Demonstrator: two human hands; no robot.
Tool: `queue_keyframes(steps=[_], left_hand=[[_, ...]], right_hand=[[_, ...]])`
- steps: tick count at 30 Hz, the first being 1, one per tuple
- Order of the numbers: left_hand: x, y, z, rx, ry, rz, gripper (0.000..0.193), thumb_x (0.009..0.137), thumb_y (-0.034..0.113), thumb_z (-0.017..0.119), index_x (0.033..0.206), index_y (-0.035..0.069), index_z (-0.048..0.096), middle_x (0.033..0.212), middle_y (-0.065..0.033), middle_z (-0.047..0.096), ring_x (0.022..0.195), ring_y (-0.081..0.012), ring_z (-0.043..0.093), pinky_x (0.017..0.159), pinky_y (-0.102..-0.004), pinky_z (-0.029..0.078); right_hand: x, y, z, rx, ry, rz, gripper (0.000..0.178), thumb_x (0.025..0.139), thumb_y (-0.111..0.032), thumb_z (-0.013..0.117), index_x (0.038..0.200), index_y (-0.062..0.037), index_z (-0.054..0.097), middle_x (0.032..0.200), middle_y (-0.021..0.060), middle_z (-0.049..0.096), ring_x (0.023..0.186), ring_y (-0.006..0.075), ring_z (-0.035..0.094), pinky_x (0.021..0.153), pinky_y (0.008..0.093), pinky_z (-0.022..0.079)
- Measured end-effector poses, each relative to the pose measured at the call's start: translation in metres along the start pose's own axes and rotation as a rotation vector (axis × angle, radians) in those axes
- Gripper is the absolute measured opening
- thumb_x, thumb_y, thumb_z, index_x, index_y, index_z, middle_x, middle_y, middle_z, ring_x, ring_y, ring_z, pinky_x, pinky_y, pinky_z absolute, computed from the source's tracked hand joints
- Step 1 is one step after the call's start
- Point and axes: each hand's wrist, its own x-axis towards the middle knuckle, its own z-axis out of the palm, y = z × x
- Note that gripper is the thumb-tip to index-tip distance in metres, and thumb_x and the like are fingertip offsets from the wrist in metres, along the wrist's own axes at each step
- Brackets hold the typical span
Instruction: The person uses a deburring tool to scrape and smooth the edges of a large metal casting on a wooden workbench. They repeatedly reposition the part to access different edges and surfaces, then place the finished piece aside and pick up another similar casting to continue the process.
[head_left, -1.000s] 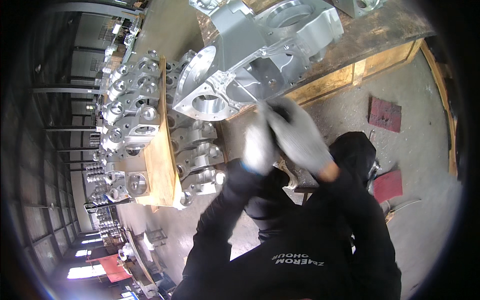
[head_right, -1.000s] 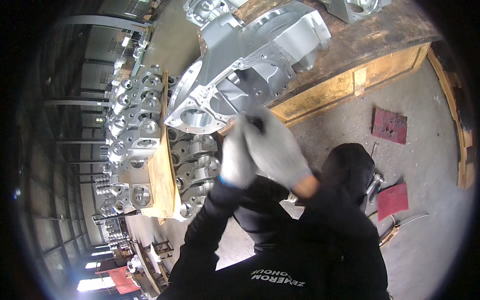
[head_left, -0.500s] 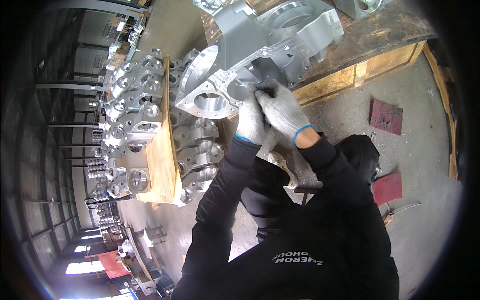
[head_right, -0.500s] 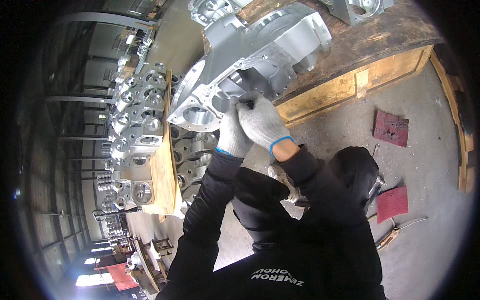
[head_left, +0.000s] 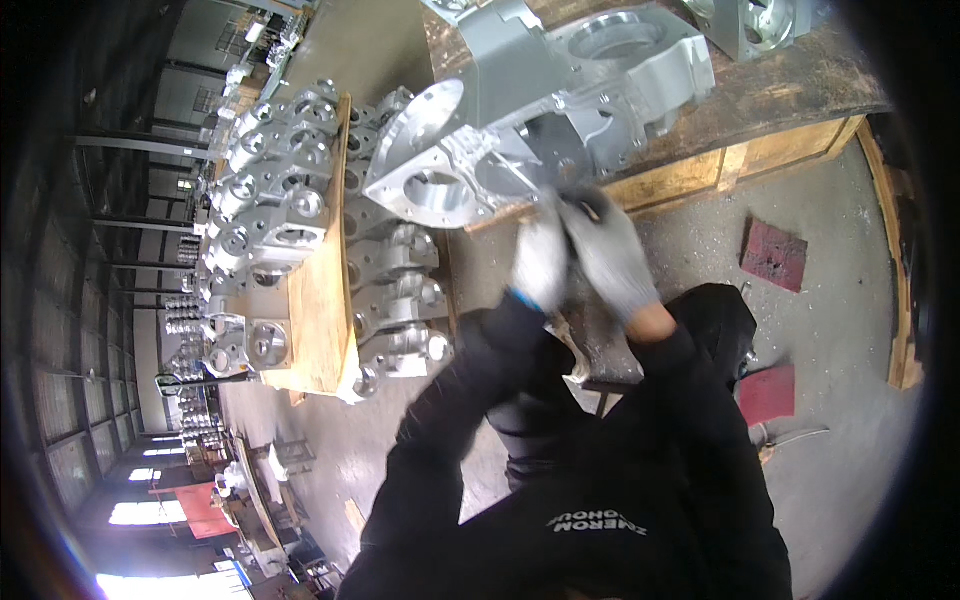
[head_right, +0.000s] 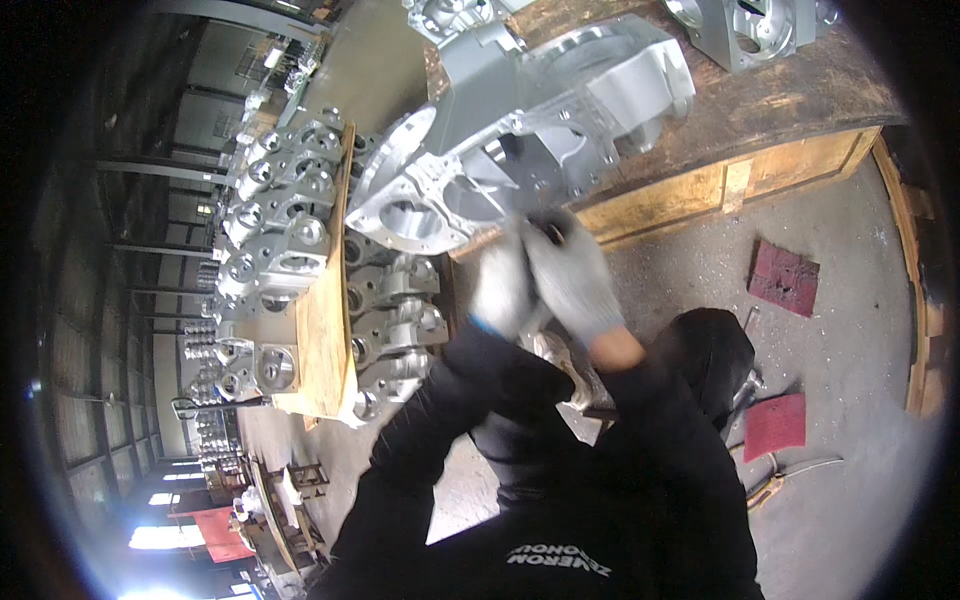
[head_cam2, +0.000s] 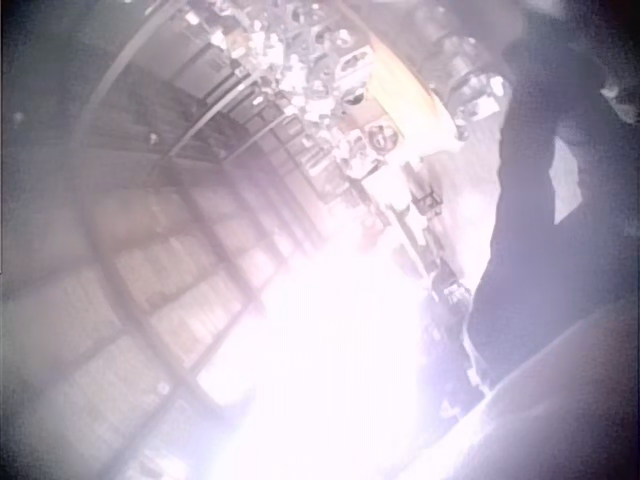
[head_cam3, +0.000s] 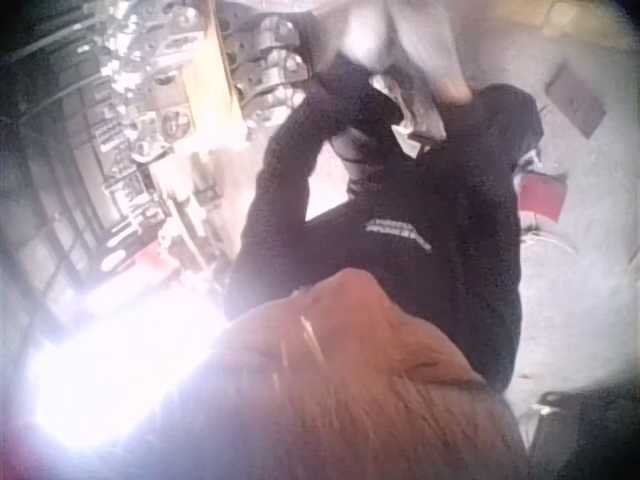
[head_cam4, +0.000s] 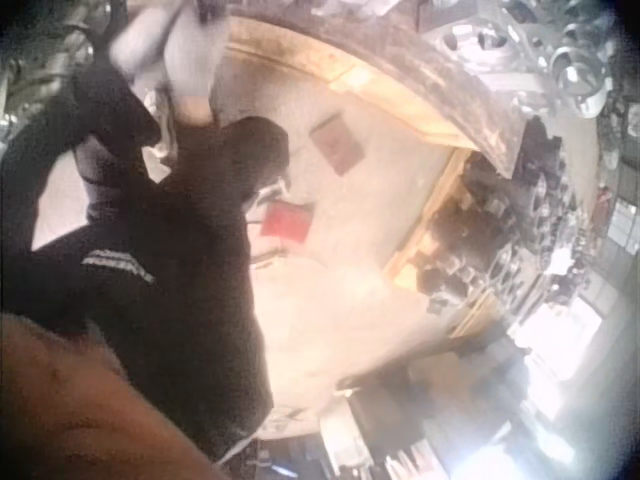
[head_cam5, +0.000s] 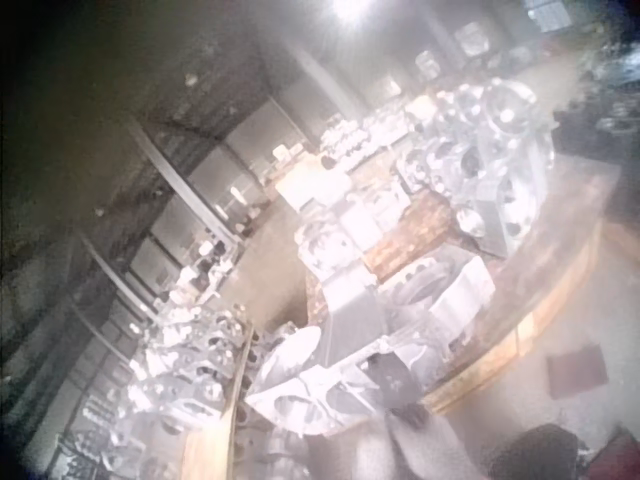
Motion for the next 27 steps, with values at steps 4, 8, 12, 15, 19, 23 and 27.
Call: queue_keyframes(steps=[4, 8, 12, 15, 19, 23, 27], left_hand=[[-0.012, 0.013, 0.001, -0.140, -0.024, -0.140, 0.055, 0.110, 0.056, 0.039, 0.098, 0.009, 0.066, 0.081, -0.0040, 0.064, 0.069, -0.0152, 0.064, 0.061, -0.0319, 0.054], [-0.013, 0.018, -0.004, 0.178, -0.071, -0.007, 0.059, 0.111, 0.052, 0.040, 0.109, 0.001, 0.070, 0.100, -0.0099, 0.069, 0.090, -0.0150, 0.063, 0.080, -0.0324, 0.054], [0.006, 0.007, -0.009, -0.254, -0.088, -0.072, 0.053, 0.110, 0.051, 0.045, 0.119, 0.002, 0.064, 0.104, -0.0127, 0.069, 0.095, -0.0197, 0.068, 0.086, -0.0360, 0.057], [0.012, -0.016, -0.011, 0.083, -0.087, -0.024, 0.059, 0.109, 0.055, 0.042, 0.116, 0.001, 0.064, 0.101, -0.0121, 0.069, 0.092, -0.0217, 0.068, 0.081, -0.0354, 0.056], [0.024, -0.028, -0.011, -0.093, 0.005, 0.032, 0.067, 0.112, 0.052, 0.029, 0.101, -0.004, 0.064, 0.077, -0.0100, 0.067, 0.079, -0.0296, 0.069, 0.068, -0.0369, 0.055], [0.020, -0.027, -0.010, 0.206, -0.038, -0.049, 0.070, 0.112, 0.053, 0.028, 0.104, -0.007, 0.064, 0.074, -0.0143, 0.066, 0.077, -0.0351, 0.070, 0.068, -0.0405, 0.055], [0.003, -0.025, -0.011, 0.481, 0.083, 0.183, 0.076, 0.111, 0.056, 0.030, 0.109, -0.011, 0.066, 0.078, -0.0181, 0.069, 0.077, -0.0350, 0.069, 0.072, -0.0424, 0.057]], right_hand=[[-0.008, -0.027, -0.003, -0.147, -0.058, 0.066, 0.041, 0.100, -0.026, 0.061, 0.125, 0.0064, 0.063, 0.118, 0.0254, 0.071, 0.111, 0.0316, 0.070, 0.099, 0.0388, 0.052], [-0.012, -0.031, -0.002, -0.206, -0.023, 0.015, 0.039, 0.099, -0.025, 0.059, 0.125, 0.0035, 0.064, 0.116, 0.0259, 0.072, 0.112, 0.0359, 0.069, 0.098, 0.0396, 0.052], [0.015, -0.026, 0.004, -0.185, -0.095, 0.000, 0.039, 0.097, -0.025, 0.063, 0.123, 0.0045, 0.066, 0.113, 0.0236, 0.074, 0.103, 0.0338, 0.071, 0.091, 0.0389, 0.054], [-0.012, -0.056, -0.009, -0.071, -0.027, 0.258, 0.035, 0.098, -0.020, 0.062, 0.122, 0.0056, 0.066, 0.105, 0.0134, 0.075, 0.095, 0.0184, 0.070, 0.084, 0.0325, 0.055], [0.015, -0.021, 0.000, -0.059, -0.130, 0.100, 0.034, 0.098, -0.021, 0.062, 0.119, 0.0049, 0.068, 0.100, 0.0112, 0.073, 0.088, 0.0158, 0.067, 0.080, 0.0318, 0.054], [-0.004, -0.020, -0.005, -0.042, -0.025, 0.215, 0.034, 0.100, -0.021, 0.061, 0.122, 0.0041, 0.068, 0.105, 0.0122, 0.073, 0.095, 0.0164, 0.067, 0.086, 0.0314, 0.053], [-0.010, -0.004, -0.006, -0.148, -0.037, 0.000, 0.036, 0.101, -0.022, 0.060, 0.124, 0.0051, 0.067, 0.109, 0.0140, 0.073, 0.102, 0.0181, 0.067, 0.092, 0.0321, 0.052]])
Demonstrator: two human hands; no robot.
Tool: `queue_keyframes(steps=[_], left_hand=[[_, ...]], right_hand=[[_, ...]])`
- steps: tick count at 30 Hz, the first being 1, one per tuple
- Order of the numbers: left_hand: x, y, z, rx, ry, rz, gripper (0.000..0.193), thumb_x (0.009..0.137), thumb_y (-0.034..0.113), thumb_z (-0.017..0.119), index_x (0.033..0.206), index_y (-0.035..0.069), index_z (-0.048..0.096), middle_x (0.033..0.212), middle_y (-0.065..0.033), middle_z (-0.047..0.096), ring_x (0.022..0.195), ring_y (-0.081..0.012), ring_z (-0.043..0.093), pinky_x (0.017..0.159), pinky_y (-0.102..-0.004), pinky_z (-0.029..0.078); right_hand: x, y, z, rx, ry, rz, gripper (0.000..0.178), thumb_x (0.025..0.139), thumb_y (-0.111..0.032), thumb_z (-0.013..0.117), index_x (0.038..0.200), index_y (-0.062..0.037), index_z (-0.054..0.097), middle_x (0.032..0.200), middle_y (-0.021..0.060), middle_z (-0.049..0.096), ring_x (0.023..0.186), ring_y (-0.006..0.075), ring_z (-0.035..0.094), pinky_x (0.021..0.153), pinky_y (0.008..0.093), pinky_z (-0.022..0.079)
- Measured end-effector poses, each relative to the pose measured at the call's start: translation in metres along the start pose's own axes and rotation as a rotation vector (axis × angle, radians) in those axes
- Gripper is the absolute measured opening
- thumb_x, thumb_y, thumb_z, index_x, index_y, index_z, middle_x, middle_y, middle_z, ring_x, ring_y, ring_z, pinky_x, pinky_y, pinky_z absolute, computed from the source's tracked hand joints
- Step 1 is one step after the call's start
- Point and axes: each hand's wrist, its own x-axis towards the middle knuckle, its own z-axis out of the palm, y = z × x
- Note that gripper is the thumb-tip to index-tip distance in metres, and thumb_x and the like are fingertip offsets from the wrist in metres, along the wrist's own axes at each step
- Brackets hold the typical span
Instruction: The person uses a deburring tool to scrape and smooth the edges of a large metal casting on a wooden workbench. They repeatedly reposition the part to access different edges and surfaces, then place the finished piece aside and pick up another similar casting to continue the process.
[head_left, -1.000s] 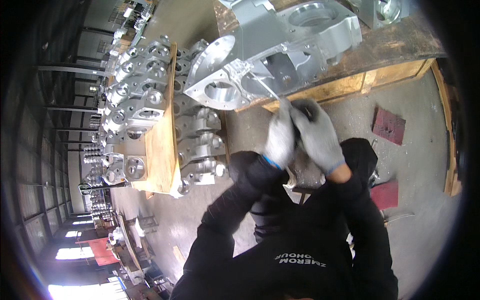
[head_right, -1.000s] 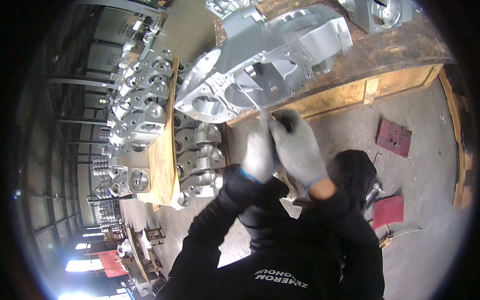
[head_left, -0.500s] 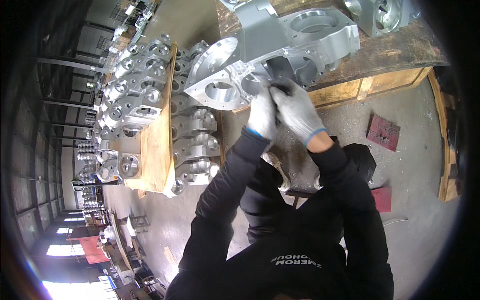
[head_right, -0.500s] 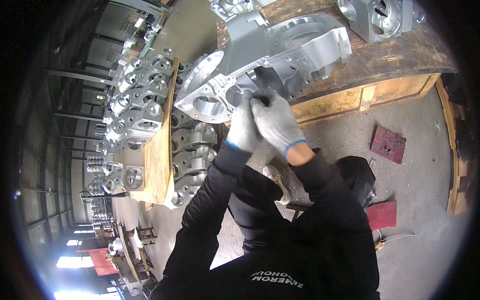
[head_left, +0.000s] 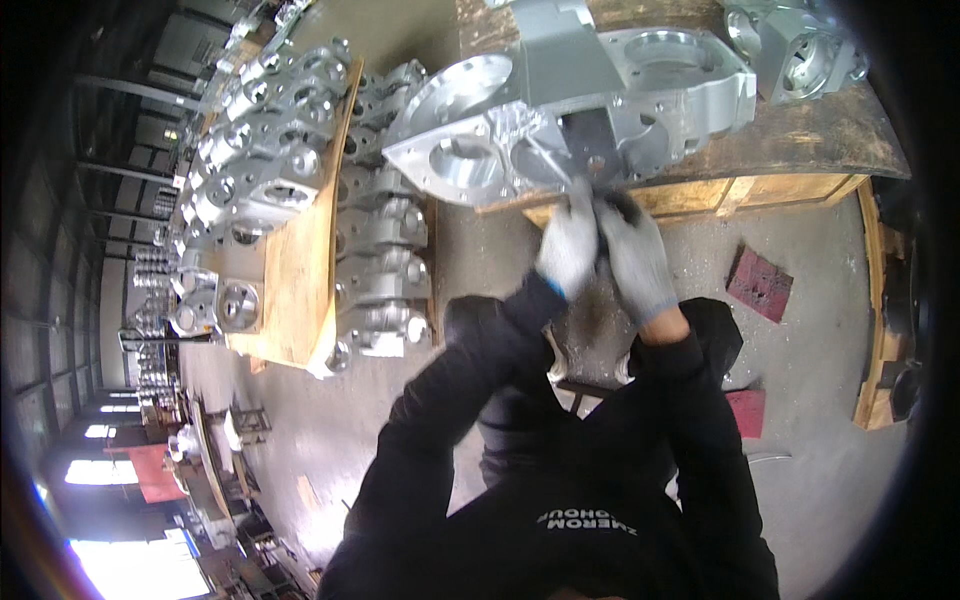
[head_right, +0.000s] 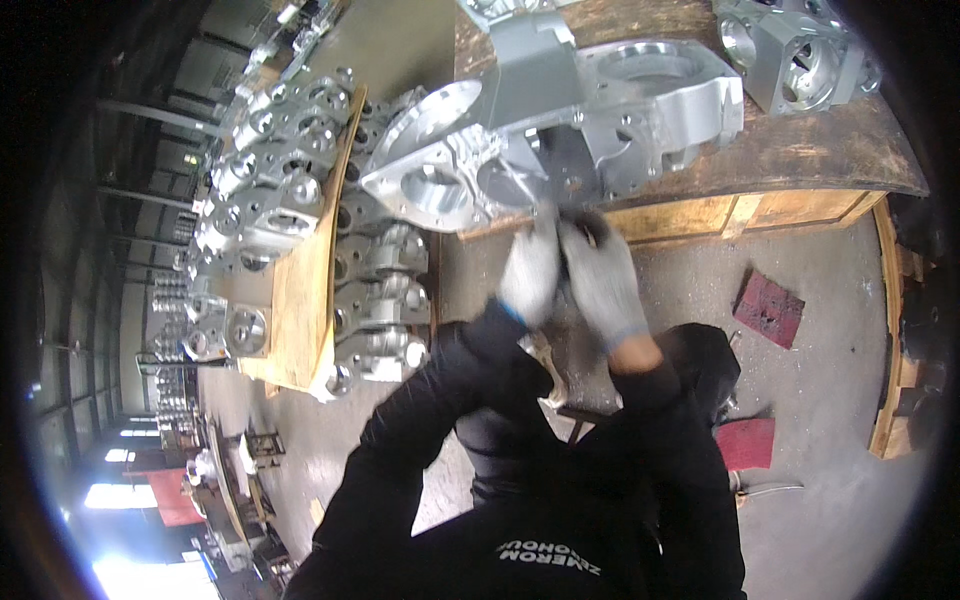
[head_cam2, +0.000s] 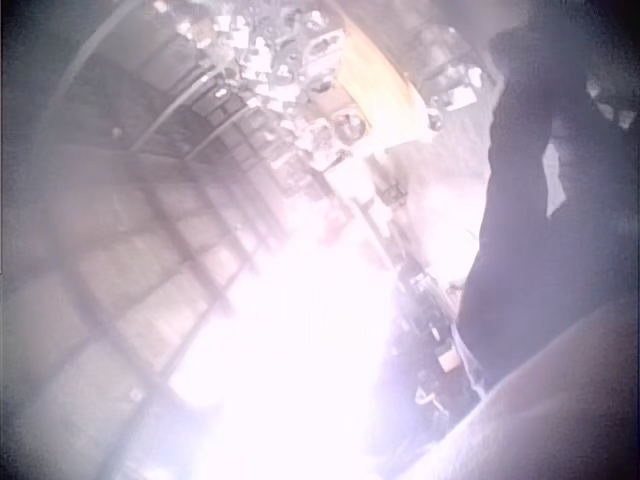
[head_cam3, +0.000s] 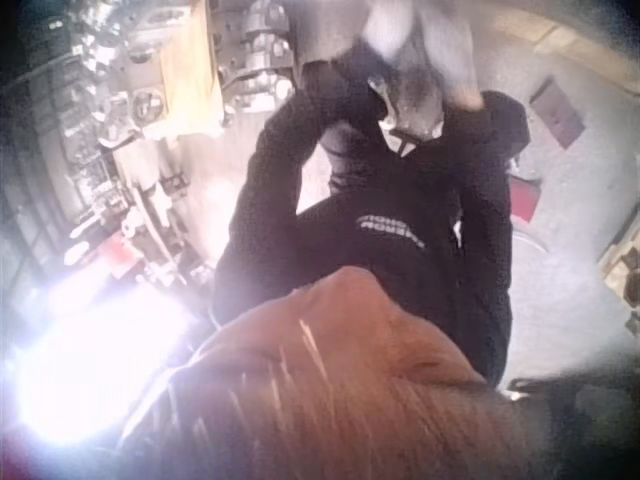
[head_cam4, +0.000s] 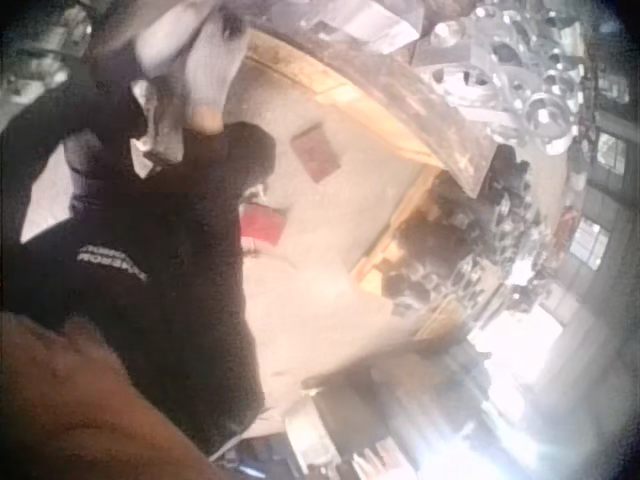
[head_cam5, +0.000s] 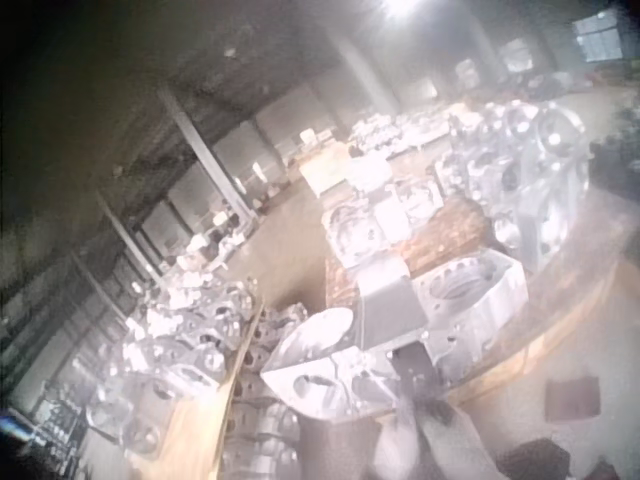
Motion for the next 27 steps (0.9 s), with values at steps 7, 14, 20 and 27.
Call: queue_keyframes(steps=[7, 14, 20, 27], left_hand=[[-0.003, 0.010, -0.012, -0.246, -0.086, -0.070, 0.068, 0.110, 0.057, 0.036, 0.103, -0.004, 0.067, 0.081, -0.0136, 0.068, 0.079, -0.0252, 0.067, 0.069, -0.0379, 0.052], [-0.006, 0.017, -0.021, -0.169, -0.149, -0.149, 0.072, 0.108, 0.059, 0.037, 0.108, -0.007, 0.066, 0.092, -0.0170, 0.071, 0.088, -0.0314, 0.069, 0.076, -0.0401, 0.054], [0.007, 0.018, -0.030, -0.385, -0.210, -0.302, 0.065, 0.111, 0.050, 0.034, 0.104, -0.005, 0.069, 0.083, -0.0129, 0.070, 0.079, -0.0226, 0.069, 0.070, -0.0365, 0.055], [0.017, 0.048, -0.109, 0.688, 0.667, 1.066, 0.015, 0.097, 0.013, 0.066, 0.109, 0.004, 0.068, 0.088, -0.0177, 0.070, 0.074, -0.0329, 0.070, 0.068, -0.0417, 0.055]], right_hand=[[-0.009, 0.001, 0.015, 0.069, 0.071, 0.064, 0.035, 0.103, -0.021, 0.060, 0.124, 0.0065, 0.065, 0.115, 0.0144, 0.073, 0.103, 0.0189, 0.066, 0.093, 0.0315, 0.051], [-0.012, 0.000, 0.021, 0.002, 0.098, 0.065, 0.037, 0.104, -0.025, 0.059, 0.129, 0.0011, 0.065, 0.110, 0.0095, 0.071, 0.091, 0.0125, 0.064, 0.075, 0.0280, 0.052], [0.003, -0.004, 0.017, -0.217, 0.014, -0.157, 0.035, 0.100, -0.021, 0.058, 0.128, -0.0003, 0.065, 0.109, 0.0234, 0.073, 0.103, 0.0329, 0.071, 0.093, 0.0388, 0.054], [-0.003, -0.011, 0.013, -1.050, -0.114, -0.440, 0.029, 0.096, -0.021, 0.059, 0.121, -0.0101, 0.068, 0.078, 0.0203, 0.070, 0.076, 0.0400, 0.070, 0.070, 0.0539, 0.056]])
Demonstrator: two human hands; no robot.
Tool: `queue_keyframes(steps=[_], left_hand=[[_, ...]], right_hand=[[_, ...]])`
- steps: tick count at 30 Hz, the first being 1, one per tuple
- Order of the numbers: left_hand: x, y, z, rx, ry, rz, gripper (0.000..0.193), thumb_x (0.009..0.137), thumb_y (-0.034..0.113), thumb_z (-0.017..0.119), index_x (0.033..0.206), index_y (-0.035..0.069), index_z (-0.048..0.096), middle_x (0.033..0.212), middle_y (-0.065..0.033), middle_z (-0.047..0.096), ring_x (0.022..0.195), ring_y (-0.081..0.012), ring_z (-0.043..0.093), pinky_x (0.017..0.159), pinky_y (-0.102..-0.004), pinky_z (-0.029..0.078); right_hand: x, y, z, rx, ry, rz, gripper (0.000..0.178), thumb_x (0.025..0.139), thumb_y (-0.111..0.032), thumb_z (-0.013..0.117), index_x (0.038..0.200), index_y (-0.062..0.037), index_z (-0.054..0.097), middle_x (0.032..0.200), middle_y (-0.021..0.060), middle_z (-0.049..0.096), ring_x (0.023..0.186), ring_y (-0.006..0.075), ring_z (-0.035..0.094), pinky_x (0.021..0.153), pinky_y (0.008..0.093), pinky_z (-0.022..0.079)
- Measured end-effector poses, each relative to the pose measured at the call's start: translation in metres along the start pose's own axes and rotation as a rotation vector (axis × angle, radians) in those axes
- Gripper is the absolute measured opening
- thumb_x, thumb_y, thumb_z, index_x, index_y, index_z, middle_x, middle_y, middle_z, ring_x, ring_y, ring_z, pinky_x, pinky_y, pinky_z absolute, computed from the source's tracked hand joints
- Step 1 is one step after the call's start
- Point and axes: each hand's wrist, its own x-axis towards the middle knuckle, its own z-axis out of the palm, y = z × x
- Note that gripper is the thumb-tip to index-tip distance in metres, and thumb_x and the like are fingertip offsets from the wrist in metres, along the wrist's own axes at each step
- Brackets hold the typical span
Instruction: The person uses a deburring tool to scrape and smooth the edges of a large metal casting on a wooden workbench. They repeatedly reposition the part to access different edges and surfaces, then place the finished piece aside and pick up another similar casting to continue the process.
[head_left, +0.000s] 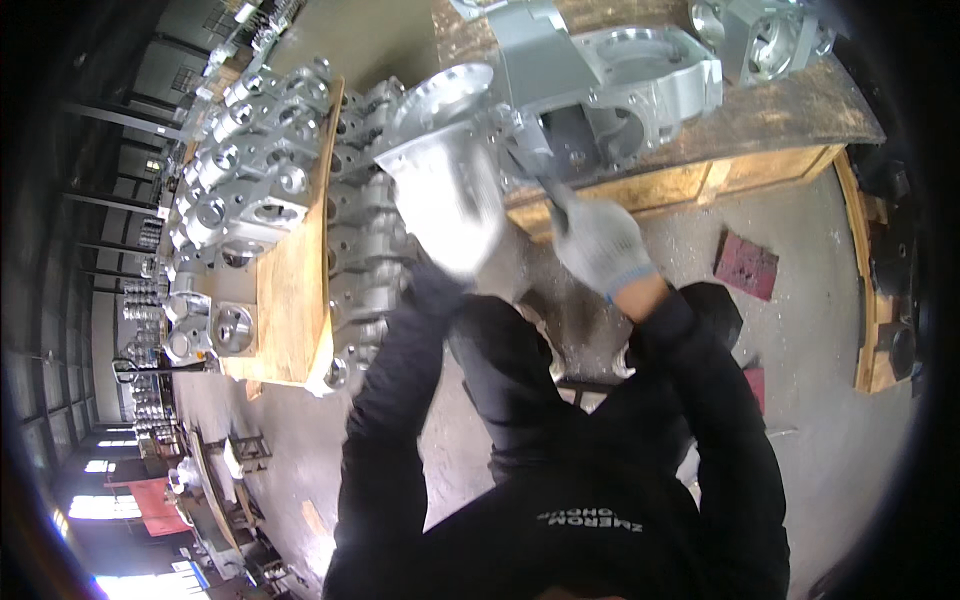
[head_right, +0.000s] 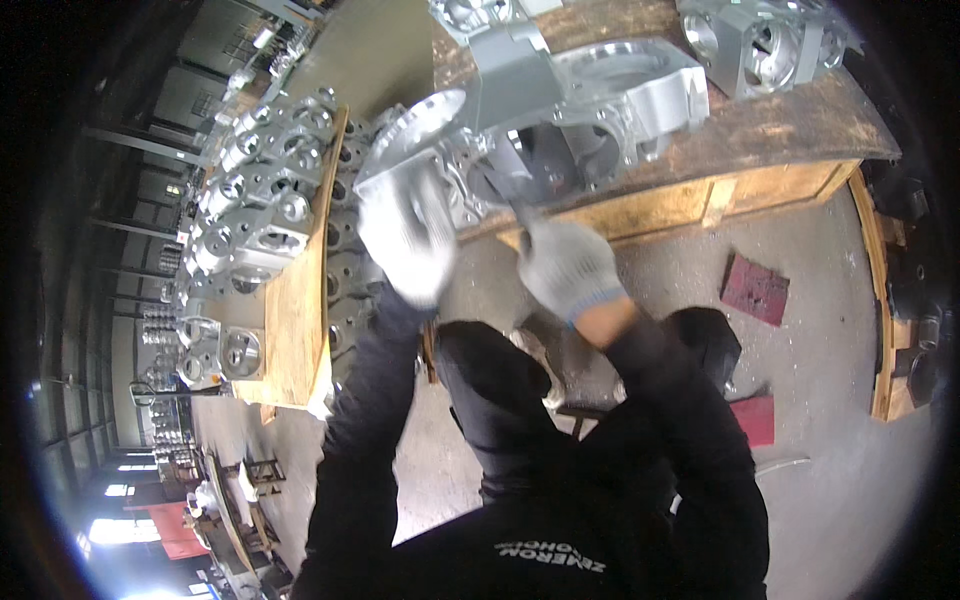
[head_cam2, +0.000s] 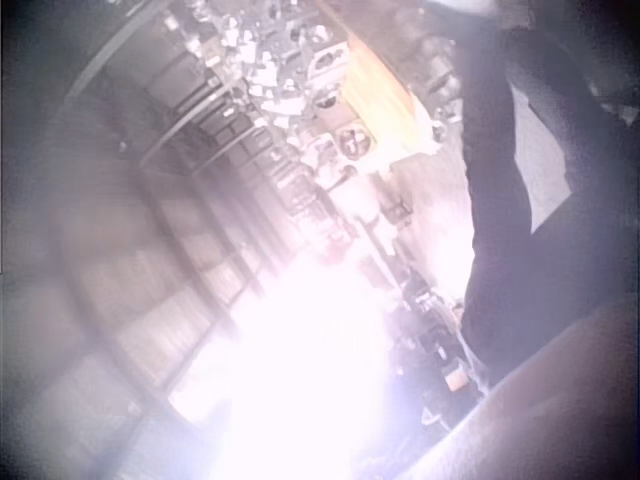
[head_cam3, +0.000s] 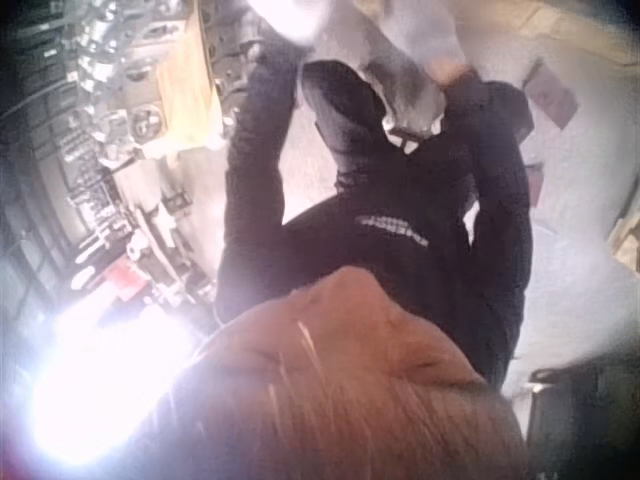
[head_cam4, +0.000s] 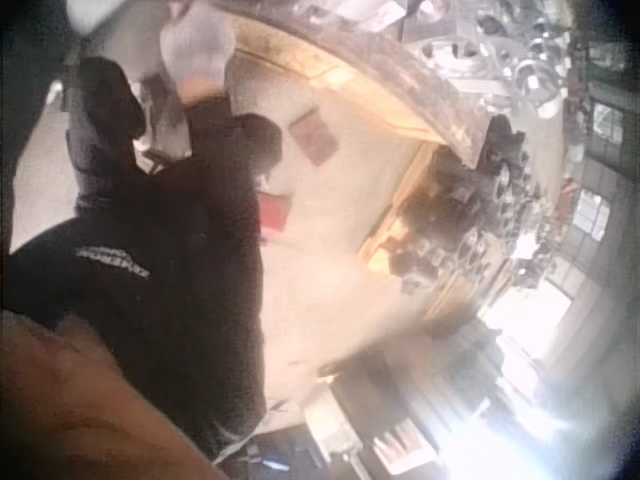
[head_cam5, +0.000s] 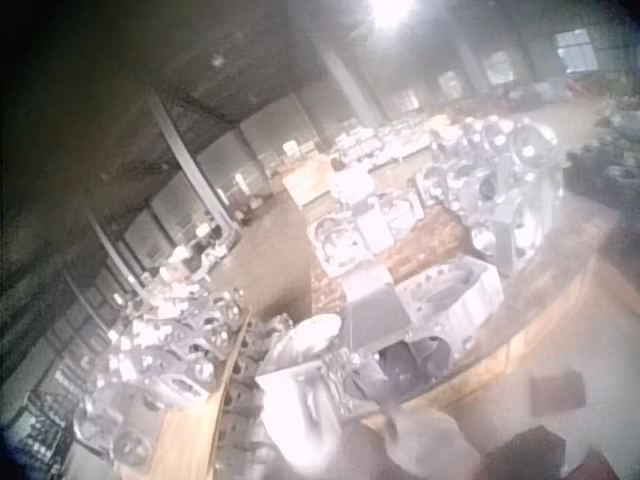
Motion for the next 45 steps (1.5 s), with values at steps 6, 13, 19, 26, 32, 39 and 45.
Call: queue_keyframes(steps=[6, 13, 19, 26, 32, 39, 45], left_hand=[[0.029, -0.074, 0.053, 0.202, -0.359, -0.075, 0.057, 0.106, 0.040, 0.047, 0.063, 0.007, 0.065, 0.055, -0.0131, 0.060, 0.048, -0.0333, 0.060, 0.054, -0.0435, 0.052], [0.017, -0.076, 0.062, 0.244, -0.226, -0.062, 0.055, 0.106, 0.031, 0.048, 0.063, 0.005, 0.069, 0.056, -0.0211, 0.063, 0.049, -0.0375, 0.065, 0.048, -0.0441, 0.052], [0.019, -0.083, 0.065, 0.327, -0.203, -0.069, 0.049, 0.104, 0.034, 0.054, 0.068, 0.006, 0.070, 0.054, -0.0164, 0.063, 0.046, -0.0339, 0.065, 0.044, -0.0430, 0.052], [0.009, -0.098, 0.072, 0.271, -0.192, -0.284, 0.052, 0.103, 0.043, 0.055, 0.077, 0.002, 0.074, 0.063, -0.0193, 0.068, 0.058, -0.0342, 0.069, 0.056, -0.0417, 0.054], [0.007, -0.108, 0.072, 0.239, -0.103, -0.149, 0.049, 0.109, 0.038, 0.052, 0.102, -0.005, 0.074, 0.086, -0.0278, 0.072, 0.074, -0.0405, 0.069, 0.068, -0.0454, 0.054], [0.007, -0.117, 0.079, 0.245, 0.060, -0.004, 0.042, 0.106, 0.026, 0.059, 0.083, -0.007, 0.069, 0.067, -0.0255, 0.066, 0.056, -0.0355, 0.063, 0.053, -0.0437, 0.050], [0.010, -0.102, 0.068, 0.270, -0.065, 0.023, 0.051, 0.109, 0.039, 0.051, 0.092, -0.005, 0.073, 0.068, -0.0204, 0.068, 0.056, -0.0255, 0.063, 0.054, -0.0416, 0.050]], right_hand=[[0.002, 0.010, -0.025, 0.004, -0.152, 0.132, 0.027, 0.096, -0.022, 0.057, 0.113, -0.0093, 0.073, 0.086, 0.0222, 0.072, 0.084, 0.0408, 0.072, 0.076, 0.0531, 0.056], [0.042, 0.042, -0.026, 0.341, -0.288, 0.034, 0.034, 0.096, -0.028, 0.058, 0.102, 0.0026, 0.072, 0.085, 0.0304, 0.069, 0.081, 0.0438, 0.070, 0.074, 0.0497, 0.056], [0.053, 0.055, 0.000, 0.550, -0.250, -0.212, 0.039, 0.104, -0.025, 0.056, 0.133, -0.0011, 0.065, 0.081, 0.0164, 0.069, 0.071, 0.0172, 0.063, 0.072, 0.0353, 0.054], [0.041, 0.048, 0.026, 0.939, -0.185, -0.117, 0.042, 0.104, -0.027, 0.056, 0.137, -0.0016, 0.063, 0.077, 0.0058, 0.065, 0.066, 0.0146, 0.058, 0.066, 0.0332, 0.051], [0.012, 0.032, 0.010, 1.508, -0.361, 0.346, 0.034, 0.106, -0.036, 0.055, 0.113, -0.0050, 0.067, 0.063, -0.0048, 0.048, 0.053, 0.0067, 0.045, 0.048, 0.0259, 0.036], [0.018, 0.007, 0.017, 1.700, -0.223, 0.441, 0.029, 0.105, -0.030, 0.054, 0.101, -0.0034, 0.065, 0.066, 0.0002, 0.057, 0.060, 0.0108, 0.055, 0.054, 0.0309, 0.045], [0.026, 0.004, 0.028, 1.712, -0.437, 0.524, 0.027, 0.105, -0.021, 0.052, 0.122, -0.0040, 0.064, 0.067, -0.0044, 0.055, 0.059, 0.0072, 0.053, 0.051, 0.0264, 0.042]])
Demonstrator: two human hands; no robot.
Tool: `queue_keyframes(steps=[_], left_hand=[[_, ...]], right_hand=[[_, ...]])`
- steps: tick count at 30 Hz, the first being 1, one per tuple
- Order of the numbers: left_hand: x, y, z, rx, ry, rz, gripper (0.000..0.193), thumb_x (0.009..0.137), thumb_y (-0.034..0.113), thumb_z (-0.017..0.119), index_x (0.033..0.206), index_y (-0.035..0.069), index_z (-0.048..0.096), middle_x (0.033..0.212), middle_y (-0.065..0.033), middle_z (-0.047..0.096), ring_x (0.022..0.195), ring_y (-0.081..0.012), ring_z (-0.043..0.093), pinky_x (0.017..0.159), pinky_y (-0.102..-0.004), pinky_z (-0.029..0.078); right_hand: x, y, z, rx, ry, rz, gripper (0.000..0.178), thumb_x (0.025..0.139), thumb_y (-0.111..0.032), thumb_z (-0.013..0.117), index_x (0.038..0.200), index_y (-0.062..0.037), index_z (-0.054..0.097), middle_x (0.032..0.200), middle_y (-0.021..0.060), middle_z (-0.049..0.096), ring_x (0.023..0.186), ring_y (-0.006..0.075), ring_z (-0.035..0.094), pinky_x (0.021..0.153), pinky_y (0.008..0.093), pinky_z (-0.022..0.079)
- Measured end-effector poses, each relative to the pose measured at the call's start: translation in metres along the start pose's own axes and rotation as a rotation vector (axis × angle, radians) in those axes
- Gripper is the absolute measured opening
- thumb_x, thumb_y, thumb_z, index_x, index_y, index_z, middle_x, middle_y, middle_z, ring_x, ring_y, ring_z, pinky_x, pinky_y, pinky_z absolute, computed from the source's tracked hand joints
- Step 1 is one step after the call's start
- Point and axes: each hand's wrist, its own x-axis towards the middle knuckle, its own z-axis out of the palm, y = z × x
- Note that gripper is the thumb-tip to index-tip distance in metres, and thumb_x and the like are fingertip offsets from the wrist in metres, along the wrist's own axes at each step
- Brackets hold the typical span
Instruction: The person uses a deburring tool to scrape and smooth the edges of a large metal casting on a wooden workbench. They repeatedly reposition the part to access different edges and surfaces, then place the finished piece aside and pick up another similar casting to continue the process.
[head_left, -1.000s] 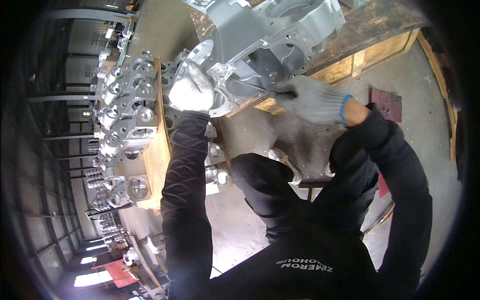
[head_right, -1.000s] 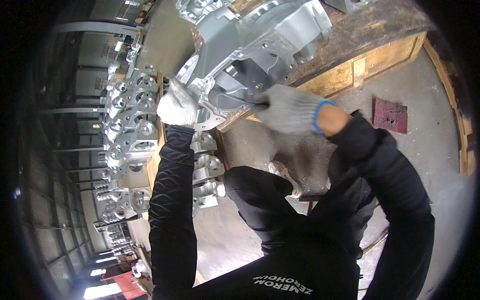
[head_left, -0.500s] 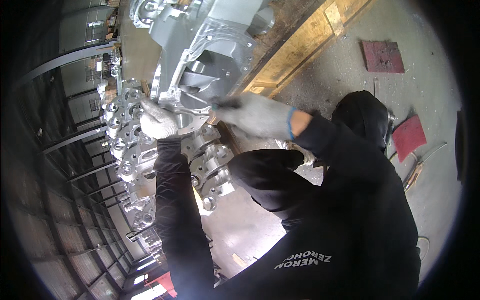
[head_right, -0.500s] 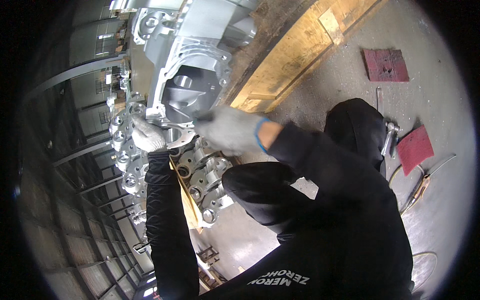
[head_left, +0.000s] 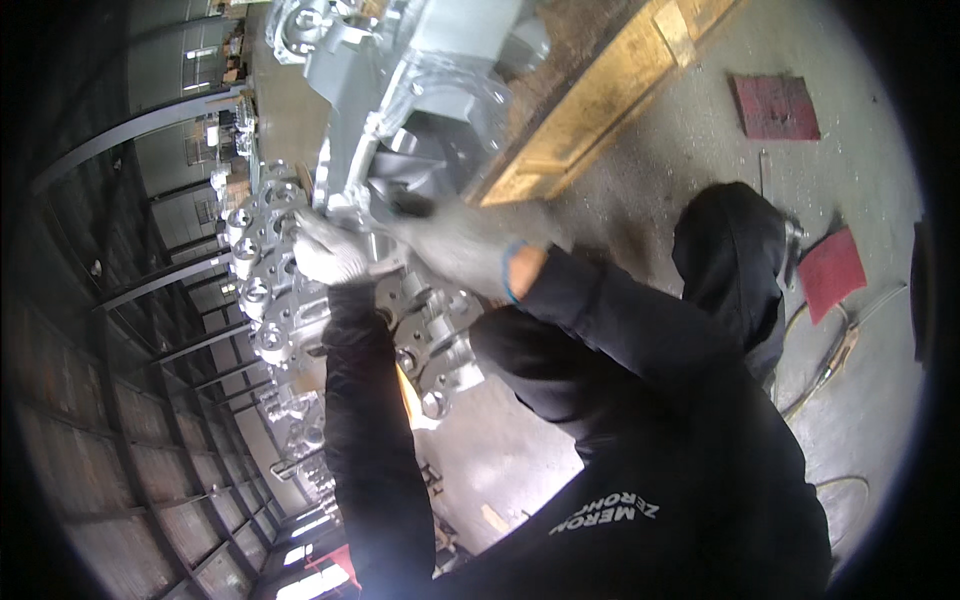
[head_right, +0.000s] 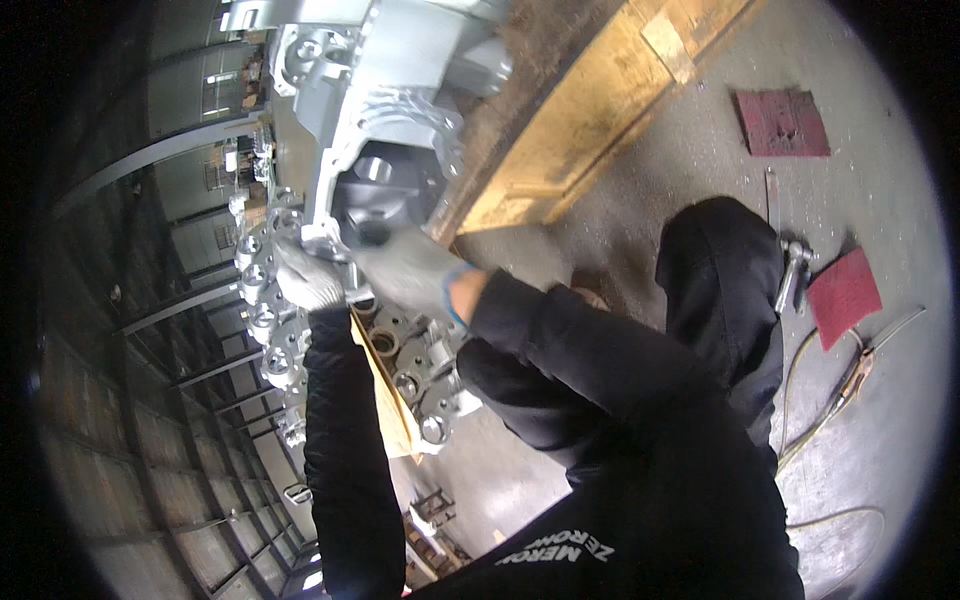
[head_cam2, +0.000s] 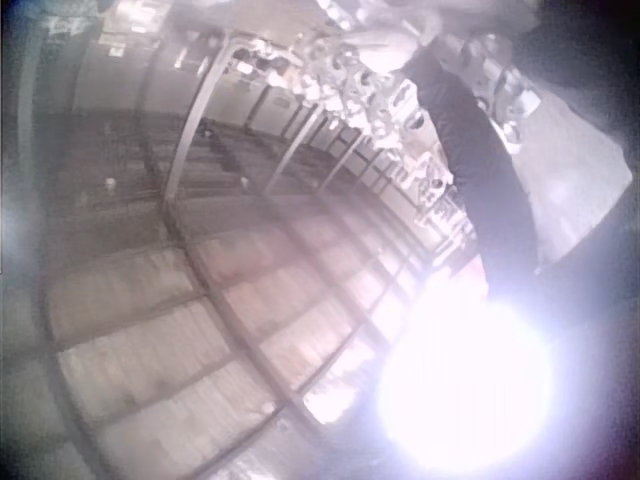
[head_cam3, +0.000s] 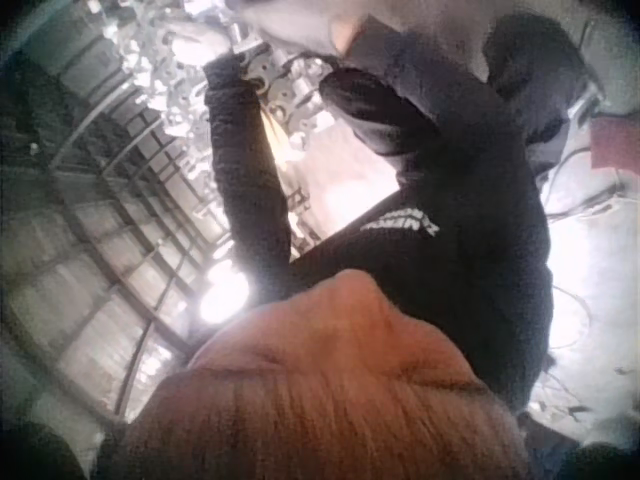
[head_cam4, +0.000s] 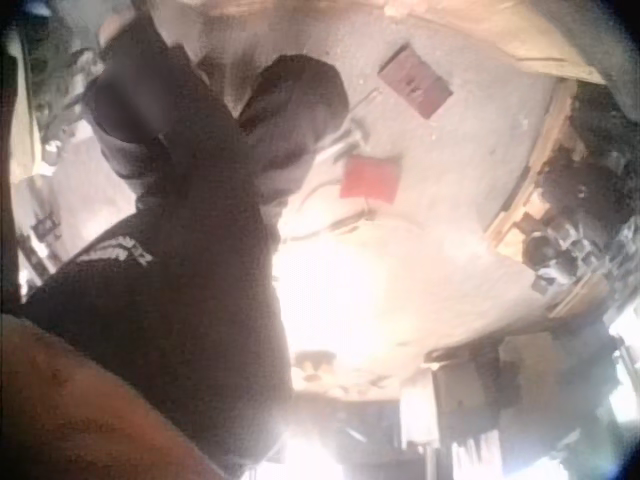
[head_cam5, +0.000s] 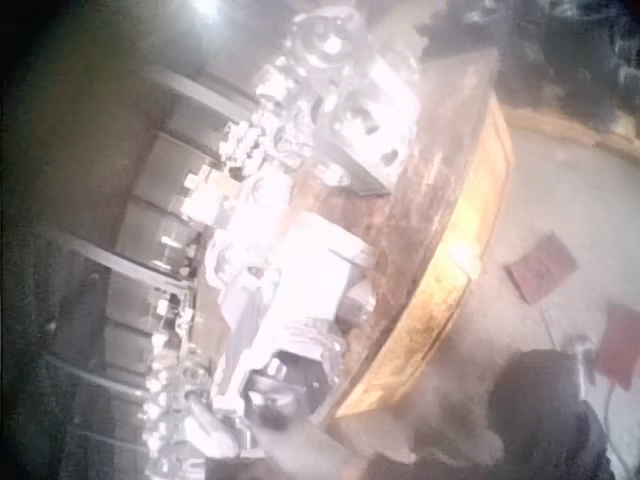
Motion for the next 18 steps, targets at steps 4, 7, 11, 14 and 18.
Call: queue_keyframes(steps=[4, 7, 11, 14, 18], left_hand=[[0.001, 0.012, -0.004, 0.042, -0.136, -0.249, 0.060, 0.109, 0.044, 0.048, 0.086, -0.005, 0.073, 0.068, -0.0226, 0.069, 0.054, -0.0311, 0.062, 0.054, -0.0432, 0.050], [0.004, 0.019, -0.002, 0.019, -0.144, -0.232, 0.062, 0.108, 0.045, 0.047, 0.082, -0.006, 0.071, 0.067, -0.0242, 0.068, 0.055, -0.0378, 0.061, 0.056, -0.0464, 0.050], [0.009, 0.023, -0.008, -0.005, -0.182, -0.220, 0.058, 0.108, 0.042, 0.048, 0.084, -0.005, 0.072, 0.070, -0.0235, 0.069, 0.057, -0.0358, 0.064, 0.058, -0.0452, 0.051], [0.012, 0.026, -0.015, 0.021, -0.271, -0.190, 0.061, 0.108, 0.045, 0.046, 0.087, -0.005, 0.075, 0.074, -0.0224, 0.072, 0.063, -0.0326, 0.071, 0.062, -0.0413, 0.055], [0.013, 0.030, -0.017, -0.076, -0.267, -0.290, 0.065, 0.109, 0.047, 0.044, 0.080, -0.004, 0.072, 0.068, -0.0239, 0.069, 0.061, -0.0381, 0.069, 0.060, -0.0449, 0.052]], right_hand=[[0.005, 0.002, 0.003, 0.094, -0.044, -0.121, 0.020, 0.104, -0.019, 0.052, 0.110, -0.0035, 0.063, 0.068, -0.0021, 0.051, 0.059, 0.0091, 0.052, 0.052, 0.0299, 0.046], [0.011, -0.001, 0.006, -0.194, -0.032, -0.366, 0.025, 0.102, -0.016, 0.053, 0.119, -0.0017, 0.064, 0.071, 0.0029, 0.056, 0.061, 0.0136, 0.057, 0.056, 0.0330, 0.050], [-0.001, -0.010, 0.004, -0.462, 0.131, -0.443, 0.021, 0.099, -0.014, 0.055, 0.109, -0.0005, 0.068, 0.072, 0.0077, 0.064, 0.064, 0.0188, 0.064, 0.060, 0.0380, 0.053], [0.002, -0.049, -0.017, -0.857, 0.072, -0.577, 0.021, 0.097, -0.014, 0.058, 0.099, -0.0001, 0.074, 0.068, 0.0076, 0.064, 0.059, 0.0185, 0.063, 0.058, 0.0396, 0.053], [-0.018, -0.087, -0.040, -0.359, 0.092, -0.307, 0.015, 0.092, -0.009, 0.063, 0.089, 0.0003, 0.073, 0.063, 0.0035, 0.059, 0.044, 0.0103, 0.050, 0.043, 0.0282, 0.044]])
